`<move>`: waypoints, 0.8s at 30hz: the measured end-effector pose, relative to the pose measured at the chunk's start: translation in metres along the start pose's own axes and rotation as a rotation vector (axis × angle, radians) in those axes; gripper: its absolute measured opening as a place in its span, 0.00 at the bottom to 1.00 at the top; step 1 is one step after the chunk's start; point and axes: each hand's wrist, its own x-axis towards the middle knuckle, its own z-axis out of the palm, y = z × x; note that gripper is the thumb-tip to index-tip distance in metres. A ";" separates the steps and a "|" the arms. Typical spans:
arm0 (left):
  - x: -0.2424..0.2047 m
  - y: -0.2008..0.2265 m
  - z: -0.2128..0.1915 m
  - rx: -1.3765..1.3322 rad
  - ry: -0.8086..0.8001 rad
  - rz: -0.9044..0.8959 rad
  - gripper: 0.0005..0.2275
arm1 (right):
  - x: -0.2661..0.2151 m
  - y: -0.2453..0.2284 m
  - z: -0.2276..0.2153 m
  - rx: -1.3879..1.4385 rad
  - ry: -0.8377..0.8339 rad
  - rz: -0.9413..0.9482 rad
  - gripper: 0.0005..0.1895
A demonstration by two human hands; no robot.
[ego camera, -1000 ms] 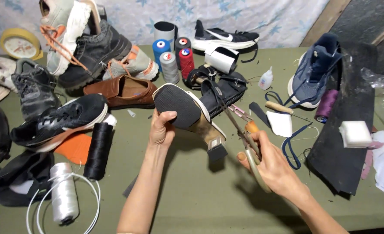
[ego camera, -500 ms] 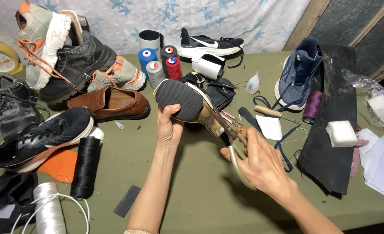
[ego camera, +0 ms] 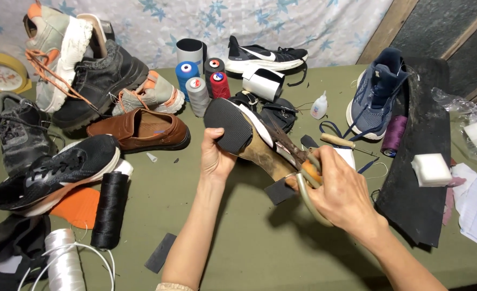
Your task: The person uses shears to trim the sole of a white high-heeled shoe, then uses a sanding block to smooth the edges of the sole and heel. The person handles the shoe and tools on a cluttered workbench.
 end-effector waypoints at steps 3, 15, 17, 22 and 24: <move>0.003 -0.006 -0.003 -0.085 0.011 -0.071 0.18 | -0.001 -0.001 -0.001 -0.002 -0.014 0.028 0.28; 0.002 -0.014 0.001 -0.173 0.170 -0.292 0.13 | 0.004 0.006 -0.024 -0.079 0.061 -0.154 0.27; 0.005 -0.017 -0.008 -0.164 0.191 -0.333 0.13 | 0.008 0.026 -0.021 -0.140 0.102 -0.229 0.29; 0.009 -0.023 -0.027 0.006 0.051 -0.715 0.16 | 0.029 0.085 -0.023 -0.347 0.297 -0.693 0.41; 0.007 -0.031 -0.028 0.022 0.048 -0.778 0.14 | 0.030 0.095 -0.030 -0.400 0.304 -0.764 0.42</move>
